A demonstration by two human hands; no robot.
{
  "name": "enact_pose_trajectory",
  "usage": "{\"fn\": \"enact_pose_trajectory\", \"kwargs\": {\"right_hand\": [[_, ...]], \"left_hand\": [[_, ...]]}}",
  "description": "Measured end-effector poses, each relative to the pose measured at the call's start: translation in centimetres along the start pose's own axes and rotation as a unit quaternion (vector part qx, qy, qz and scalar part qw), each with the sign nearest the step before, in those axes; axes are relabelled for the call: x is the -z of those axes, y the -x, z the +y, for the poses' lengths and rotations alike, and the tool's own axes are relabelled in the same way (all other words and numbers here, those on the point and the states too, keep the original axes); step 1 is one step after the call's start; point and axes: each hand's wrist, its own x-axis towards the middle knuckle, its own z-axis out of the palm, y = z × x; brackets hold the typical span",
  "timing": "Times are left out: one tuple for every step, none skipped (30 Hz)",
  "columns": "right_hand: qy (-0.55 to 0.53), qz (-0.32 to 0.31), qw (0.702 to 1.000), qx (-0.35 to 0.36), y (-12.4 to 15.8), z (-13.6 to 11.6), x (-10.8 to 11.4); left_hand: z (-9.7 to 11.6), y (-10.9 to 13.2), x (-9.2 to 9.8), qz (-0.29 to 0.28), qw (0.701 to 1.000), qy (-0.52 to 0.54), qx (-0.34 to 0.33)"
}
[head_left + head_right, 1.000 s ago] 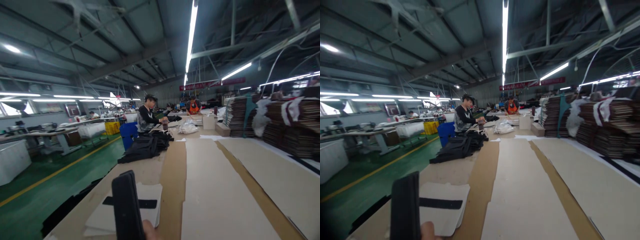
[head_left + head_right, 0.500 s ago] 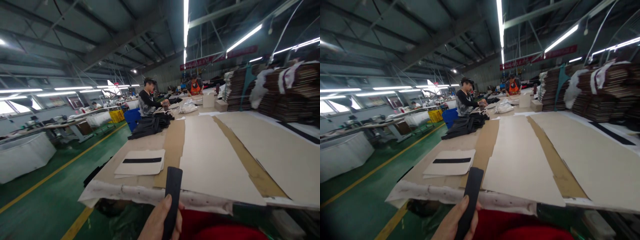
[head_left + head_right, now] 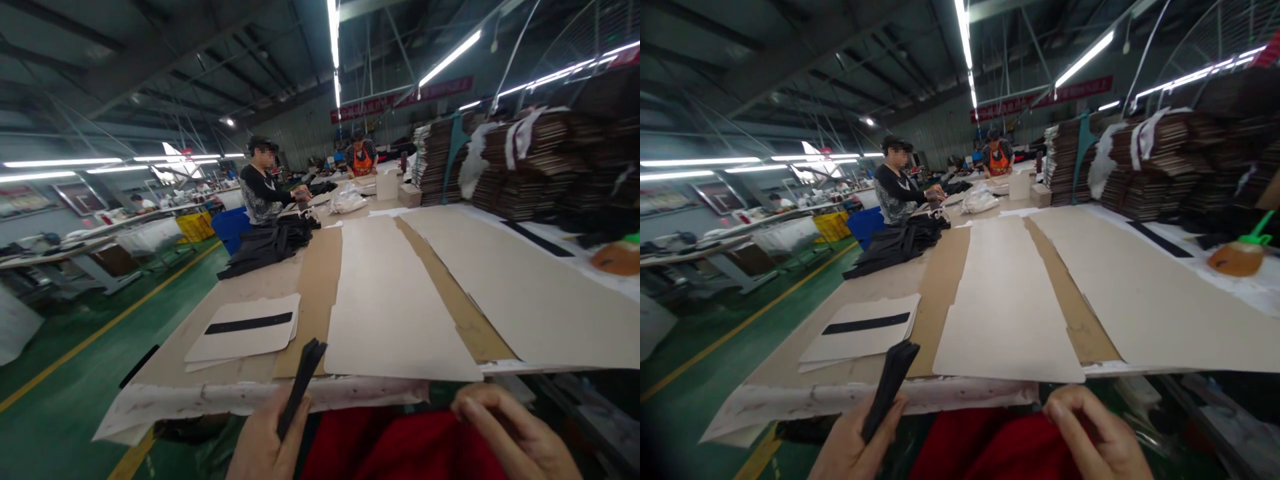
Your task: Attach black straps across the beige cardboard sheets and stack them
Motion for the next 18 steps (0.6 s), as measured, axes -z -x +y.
{"fn": "enact_pose_trajectory", "kwargs": {"right_hand": [[0.019,0.046,0.999,0.0,-0.4,0.8,0.4],[0.043,0.087,0.995,0.002,-0.8,1.6,0.7],[0.069,0.117,0.991,0.007,-1.2,2.6,0.9],[0.093,0.135,0.986,0.012,-1.5,3.5,1.0],[0.115,0.146,0.982,0.023,-1.9,4.3,1.0],[0.133,0.15,0.979,0.038,-2.3,5.0,0.9],[0.149,0.154,0.975,0.055,-2.7,5.4,0.8],[0.162,0.156,0.972,0.072,-3.1,5.7,0.6],[0.175,0.157,0.968,0.088,-3.5,5.8,0.5],[0.188,0.156,0.965,0.099,-3.9,5.8,0.4],[0.2,0.151,0.962,0.104,-4.3,5.7,0.4],[0.211,0.146,0.961,0.104,-4.6,5.6,0.3],[0.22,0.139,0.96,0.102,-4.9,5.6,0.3],[0.229,0.134,0.959,0.098,-5.1,5.6,0.3],[0.236,0.129,0.958,0.096,-5.2,5.8,0.3],[0.243,0.127,0.957,0.096,-5.2,6.1,0.3],[0.25,0.119,0.955,0.104,-5.2,6.4,0.3],[0.256,0.108,0.953,0.121,-5.1,6.8,0.3]], "left_hand": [[0.3,-0.8,-0.1,-0.005,0.997,-0.07,-0.032],[0.4,-1.6,-0.4,-0.015,0.99,-0.127,-0.057],[0.5,-2.5,-0.7,-0.027,0.981,-0.178,-0.073],[0.5,-3.5,-1.2,-0.035,0.971,-0.223,-0.082],[0.4,-4.4,-1.7,-0.04,0.961,-0.261,-0.086],[0.3,-5.4,-2.1,-0.045,0.952,-0.289,-0.087],[0.1,-6.3,-2.5,-0.05,0.945,-0.31,-0.088],[-0.2,-7.1,-2.9,-0.059,0.94,-0.324,-0.088],[-0.5,-7.8,-3.2,-0.067,0.937,-0.333,-0.086],[-0.9,-8.5,-3.4,-0.074,0.934,-0.34,-0.081],[-1.2,-9.1,-3.5,-0.08,0.932,-0.345,-0.078],[-1.6,-9.7,-3.6,-0.083,0.931,-0.347,-0.076],[-1.9,-10.1,-3.7,-0.083,0.931,-0.347,-0.078],[-2.2,-10.4,-3.7,-0.082,0.931,-0.347,-0.082],[-2.4,-10.6,-3.8,-0.081,0.931,-0.344,-0.086],[-2.6,-10.8,-3.8,-0.078,0.932,-0.342,-0.089],[-2.8,-10.9,-3.8,-0.075,0.934,-0.339,-0.09],[-2.8,-10.9,-3.8,-0.071,0.936,-0.334,-0.089]]}}
